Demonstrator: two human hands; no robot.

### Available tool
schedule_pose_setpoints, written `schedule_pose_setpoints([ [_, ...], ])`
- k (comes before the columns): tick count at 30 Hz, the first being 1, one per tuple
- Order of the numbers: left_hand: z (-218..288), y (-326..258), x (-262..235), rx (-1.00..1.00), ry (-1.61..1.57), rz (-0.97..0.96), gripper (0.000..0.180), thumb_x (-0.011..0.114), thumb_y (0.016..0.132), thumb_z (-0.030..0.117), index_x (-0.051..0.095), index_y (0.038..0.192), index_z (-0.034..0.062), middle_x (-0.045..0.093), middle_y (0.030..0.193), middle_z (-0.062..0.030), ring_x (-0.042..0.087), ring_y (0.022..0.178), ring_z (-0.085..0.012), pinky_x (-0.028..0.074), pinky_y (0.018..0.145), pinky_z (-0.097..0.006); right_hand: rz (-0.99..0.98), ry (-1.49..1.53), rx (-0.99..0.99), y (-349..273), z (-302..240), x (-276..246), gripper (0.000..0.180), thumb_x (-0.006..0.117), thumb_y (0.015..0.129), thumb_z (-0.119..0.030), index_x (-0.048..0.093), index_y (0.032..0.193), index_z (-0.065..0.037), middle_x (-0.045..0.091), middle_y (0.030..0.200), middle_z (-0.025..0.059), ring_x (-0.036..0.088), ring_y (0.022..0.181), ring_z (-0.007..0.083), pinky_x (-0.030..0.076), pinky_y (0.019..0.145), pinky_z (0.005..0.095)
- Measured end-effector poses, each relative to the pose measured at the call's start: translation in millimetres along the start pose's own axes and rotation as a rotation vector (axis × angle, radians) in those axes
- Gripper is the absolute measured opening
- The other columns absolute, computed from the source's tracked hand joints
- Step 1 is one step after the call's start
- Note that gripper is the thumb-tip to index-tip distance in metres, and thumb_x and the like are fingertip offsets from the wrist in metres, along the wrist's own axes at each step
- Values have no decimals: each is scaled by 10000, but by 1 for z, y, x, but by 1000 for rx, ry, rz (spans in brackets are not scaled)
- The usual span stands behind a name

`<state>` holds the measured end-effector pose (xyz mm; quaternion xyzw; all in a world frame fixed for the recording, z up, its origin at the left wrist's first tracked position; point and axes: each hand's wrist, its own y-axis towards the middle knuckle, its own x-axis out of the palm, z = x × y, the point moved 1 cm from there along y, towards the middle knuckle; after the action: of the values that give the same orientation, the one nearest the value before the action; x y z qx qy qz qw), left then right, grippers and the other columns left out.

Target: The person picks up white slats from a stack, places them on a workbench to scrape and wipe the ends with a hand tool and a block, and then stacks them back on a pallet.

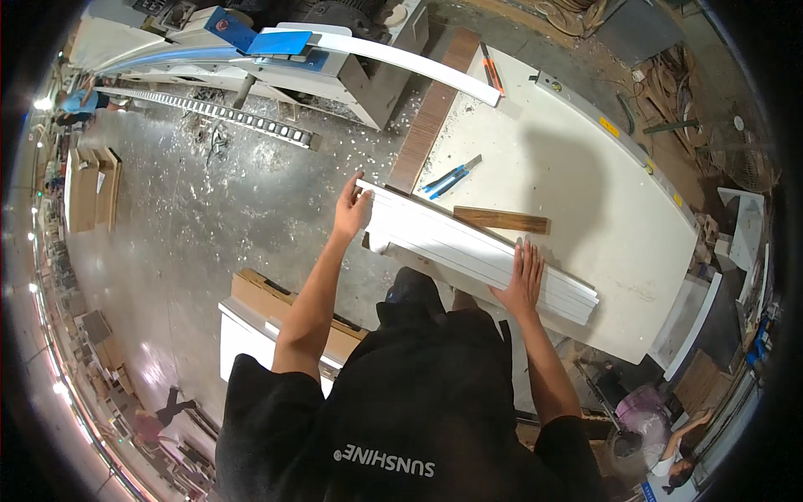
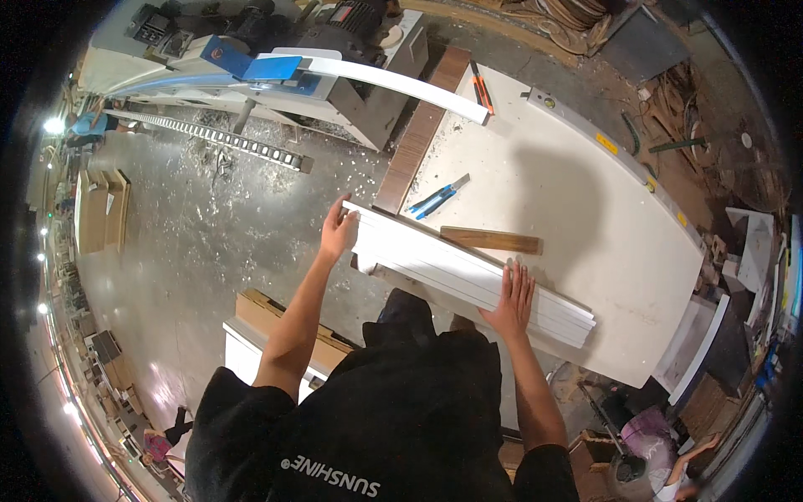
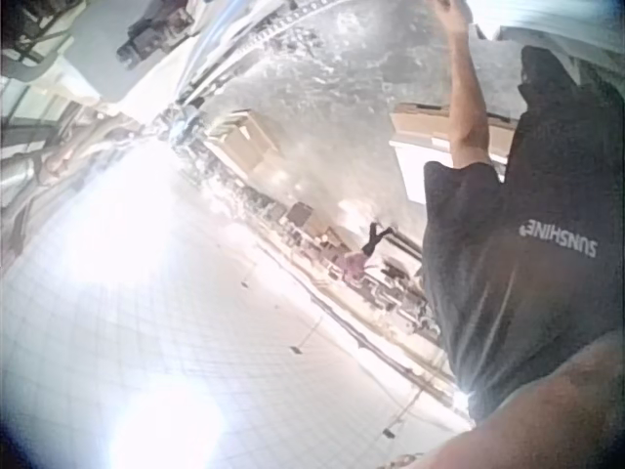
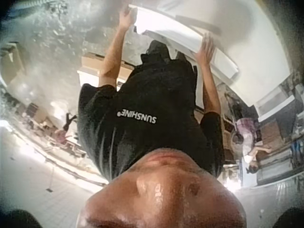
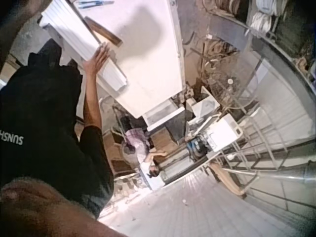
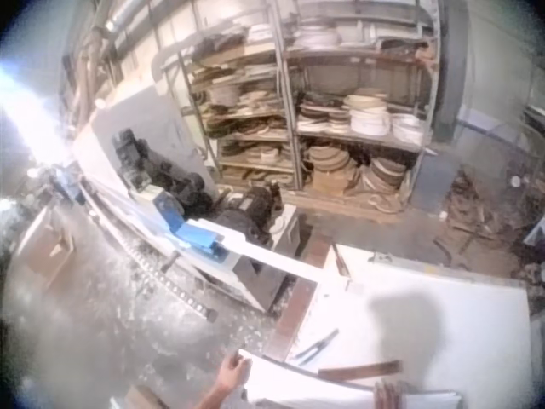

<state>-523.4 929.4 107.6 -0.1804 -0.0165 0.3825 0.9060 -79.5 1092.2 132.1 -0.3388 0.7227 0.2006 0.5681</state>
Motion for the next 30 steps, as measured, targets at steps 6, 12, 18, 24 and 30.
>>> schedule_pose_setpoints([
  [6,-13,-6,-7,135,318,-27,521,614,1059,118,518,1564,35,591,1553,-135,548,1417,-234,398,1187,-357,-11,2,1,2,-4,-3,1281,943,666,-466,253,1665,-57,305,1702,209,246,1598,412,137,1318,626],
  [12,17,3,6,53,478,-14,513,654,1009,166,569,1494,24,681,1377,-249,670,1254,-360,482,1112,-414,100,9,2,3,2,1,1218,952,636,-429,343,1621,-51,458,1539,180,404,1457,410,222,1267,643],
  [18,57,18,107,519,867,-258,307,811,907,297,757,1106,70,743,1009,-147,708,1023,-370,551,909,-458,-54,5,71,8,-1,-9,1183,944,636,-433,368,1602,-66,467,1530,172,402,1463,404,233,1266,629],
  [24,34,0,251,821,1006,-656,712,847,833,402,615,1399,37,667,1325,-186,634,1262,-376,499,1094,-470,8,33,59,3,4,-5,1185,940,596,-449,404,1585,-76,484,1504,174,423,1437,405,245,1264,629],
  [30,16,20,284,972,1284,-761,746,851,818,339,573,1448,52,617,1409,-181,581,1366,-322,463,1156,-456,32,25,26,4,0,-6,1258,961,526,-446,406,1594,-81,485,1521,170,445,1434,421,286,1259,633],
])
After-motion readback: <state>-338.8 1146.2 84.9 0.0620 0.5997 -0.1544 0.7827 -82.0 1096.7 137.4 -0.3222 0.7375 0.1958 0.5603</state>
